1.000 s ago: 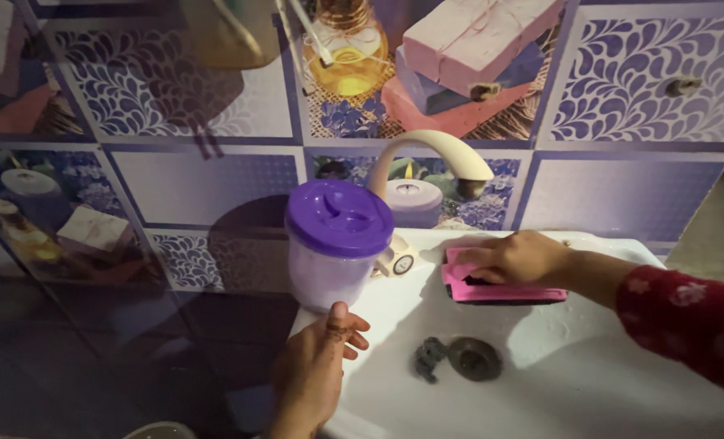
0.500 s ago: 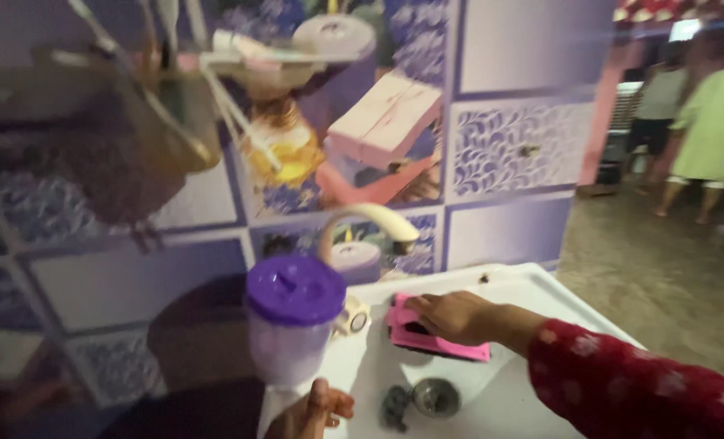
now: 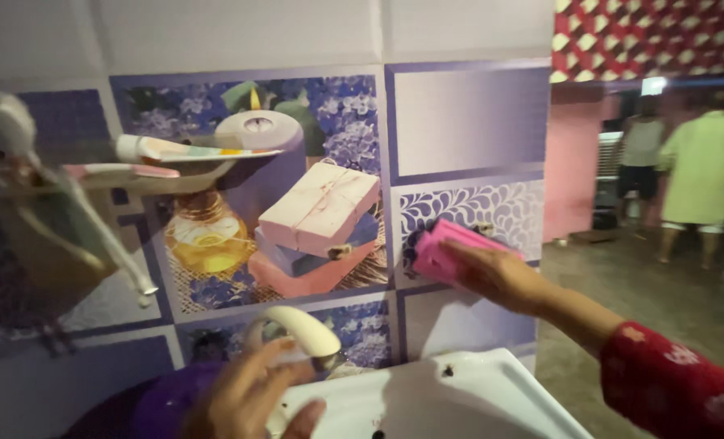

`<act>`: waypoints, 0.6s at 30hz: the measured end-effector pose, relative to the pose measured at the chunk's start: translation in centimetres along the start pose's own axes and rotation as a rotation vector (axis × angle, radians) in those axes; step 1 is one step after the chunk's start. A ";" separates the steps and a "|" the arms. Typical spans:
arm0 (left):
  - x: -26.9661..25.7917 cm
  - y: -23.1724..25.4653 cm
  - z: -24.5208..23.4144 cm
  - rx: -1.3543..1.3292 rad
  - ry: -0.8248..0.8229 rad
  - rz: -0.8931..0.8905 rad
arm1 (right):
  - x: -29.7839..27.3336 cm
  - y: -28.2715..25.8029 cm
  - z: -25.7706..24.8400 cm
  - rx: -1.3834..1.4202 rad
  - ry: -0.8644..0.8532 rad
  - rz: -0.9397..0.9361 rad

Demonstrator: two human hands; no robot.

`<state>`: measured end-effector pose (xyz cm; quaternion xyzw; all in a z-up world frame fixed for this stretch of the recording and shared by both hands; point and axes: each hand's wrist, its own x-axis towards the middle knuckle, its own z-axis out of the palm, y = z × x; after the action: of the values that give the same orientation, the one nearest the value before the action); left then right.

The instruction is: The person scrubs a bathroom sink and the tiled shelf above it with a pink and black sponge, rinsing with water from the faucet.

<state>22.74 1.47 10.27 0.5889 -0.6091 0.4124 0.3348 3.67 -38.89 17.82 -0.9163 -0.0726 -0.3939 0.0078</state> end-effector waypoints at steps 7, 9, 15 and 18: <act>12.9 6.7 -2.0 0.405 -0.094 0.026 | 0.6 0.8 9.2 0.113 -0.166 -0.254; 14.1 6.8 -1.0 0.450 -0.163 0.050 | -1.7 0.3 10.4 0.112 -0.320 -0.280; 15.0 6.1 -2.0 0.622 -0.394 0.158 | -6.5 5.7 6.3 0.034 -0.273 -0.470; 14.8 6.2 -2.2 0.666 -0.291 0.352 | -3.1 6.3 4.5 -0.070 -0.188 -0.455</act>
<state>15.21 -3.34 23.77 0.6043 -0.5745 0.5506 -0.0397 5.69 -45.16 12.73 -0.9086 -0.2636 -0.3010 -0.1197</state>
